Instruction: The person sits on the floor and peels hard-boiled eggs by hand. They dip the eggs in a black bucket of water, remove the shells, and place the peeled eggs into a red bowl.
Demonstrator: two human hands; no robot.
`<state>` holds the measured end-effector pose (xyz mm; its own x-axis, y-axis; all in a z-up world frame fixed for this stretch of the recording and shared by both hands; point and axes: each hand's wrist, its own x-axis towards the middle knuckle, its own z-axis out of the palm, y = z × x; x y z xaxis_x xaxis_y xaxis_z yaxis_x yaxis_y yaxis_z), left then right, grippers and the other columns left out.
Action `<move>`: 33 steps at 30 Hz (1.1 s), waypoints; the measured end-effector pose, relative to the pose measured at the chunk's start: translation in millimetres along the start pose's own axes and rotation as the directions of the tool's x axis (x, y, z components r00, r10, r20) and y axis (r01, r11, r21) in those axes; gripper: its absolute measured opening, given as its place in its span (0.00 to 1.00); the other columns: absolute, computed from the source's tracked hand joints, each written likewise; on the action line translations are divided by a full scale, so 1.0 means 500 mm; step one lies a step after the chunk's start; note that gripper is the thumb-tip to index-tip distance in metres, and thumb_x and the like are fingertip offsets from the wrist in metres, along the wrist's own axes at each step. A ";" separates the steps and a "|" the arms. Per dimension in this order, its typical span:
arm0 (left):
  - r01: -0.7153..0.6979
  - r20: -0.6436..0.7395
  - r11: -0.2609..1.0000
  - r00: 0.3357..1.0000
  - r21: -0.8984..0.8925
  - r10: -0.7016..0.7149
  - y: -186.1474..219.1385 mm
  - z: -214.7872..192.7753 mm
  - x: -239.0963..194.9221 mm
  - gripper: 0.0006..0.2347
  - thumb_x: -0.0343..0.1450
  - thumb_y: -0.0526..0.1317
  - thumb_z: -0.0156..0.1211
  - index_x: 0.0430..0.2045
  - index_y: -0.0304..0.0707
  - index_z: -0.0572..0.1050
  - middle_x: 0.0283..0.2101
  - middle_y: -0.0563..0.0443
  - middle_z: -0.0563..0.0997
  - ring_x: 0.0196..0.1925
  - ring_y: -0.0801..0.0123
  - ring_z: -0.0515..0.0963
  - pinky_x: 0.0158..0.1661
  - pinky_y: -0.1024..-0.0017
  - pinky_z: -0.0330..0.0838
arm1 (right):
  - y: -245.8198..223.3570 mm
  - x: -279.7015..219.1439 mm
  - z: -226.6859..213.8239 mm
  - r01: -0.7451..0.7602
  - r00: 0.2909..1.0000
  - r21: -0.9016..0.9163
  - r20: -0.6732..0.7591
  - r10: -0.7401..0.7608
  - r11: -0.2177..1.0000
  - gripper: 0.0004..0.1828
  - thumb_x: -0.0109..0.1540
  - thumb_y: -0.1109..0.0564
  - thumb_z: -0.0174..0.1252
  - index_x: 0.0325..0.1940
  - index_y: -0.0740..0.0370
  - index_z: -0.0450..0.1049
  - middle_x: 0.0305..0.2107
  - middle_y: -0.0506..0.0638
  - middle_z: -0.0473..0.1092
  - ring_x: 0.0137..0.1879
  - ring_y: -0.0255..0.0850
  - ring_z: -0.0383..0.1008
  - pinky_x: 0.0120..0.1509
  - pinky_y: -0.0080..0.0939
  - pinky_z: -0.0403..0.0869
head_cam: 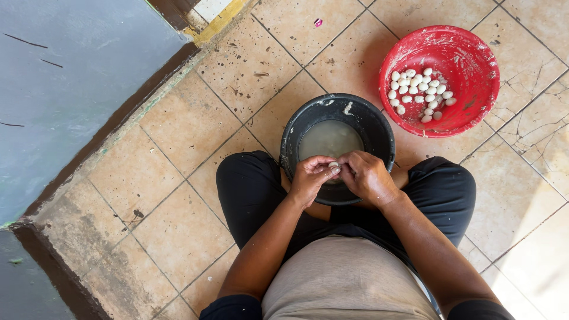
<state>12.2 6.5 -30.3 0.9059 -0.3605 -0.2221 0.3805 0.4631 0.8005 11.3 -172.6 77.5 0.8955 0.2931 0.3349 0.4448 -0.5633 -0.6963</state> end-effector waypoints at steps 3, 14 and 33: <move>0.058 0.055 0.992 0.997 -0.110 -0.052 0.008 -0.005 0.000 0.09 0.74 0.29 0.63 0.47 0.28 0.77 0.45 0.42 0.82 0.43 0.67 0.82 0.45 0.72 0.78 | 0.023 -0.001 0.015 -0.141 0.990 0.008 -0.033 0.141 0.990 0.06 0.59 0.68 0.61 0.39 0.66 0.72 0.32 0.58 0.75 0.37 0.52 0.79 0.40 0.45 0.77; 0.058 0.075 0.991 0.996 -0.123 -0.049 0.002 -0.026 0.027 0.10 0.73 0.29 0.64 0.48 0.27 0.77 0.44 0.44 0.82 0.44 0.69 0.81 0.47 0.70 0.79 | -0.006 0.014 -0.006 0.000 1.000 0.114 0.031 -0.004 0.994 0.10 0.60 0.67 0.61 0.46 0.65 0.76 0.41 0.58 0.76 0.46 0.51 0.80 0.51 0.44 0.78; 0.026 0.155 0.935 0.987 -0.355 0.031 0.044 -0.031 0.014 0.16 0.77 0.29 0.53 0.61 0.29 0.70 0.60 0.36 0.76 0.60 0.55 0.79 0.62 0.60 0.75 | 0.047 0.016 0.026 -0.413 0.907 -0.028 -0.104 0.409 0.910 0.08 0.63 0.66 0.60 0.46 0.65 0.77 0.39 0.60 0.76 0.41 0.52 0.80 0.46 0.43 0.76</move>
<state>29.8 26.8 -23.2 0.8778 -0.4666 -0.1083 0.4450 0.7107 0.5448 28.5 -173.6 55.7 0.9953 -0.0449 0.0852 0.0350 -0.6553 -0.7545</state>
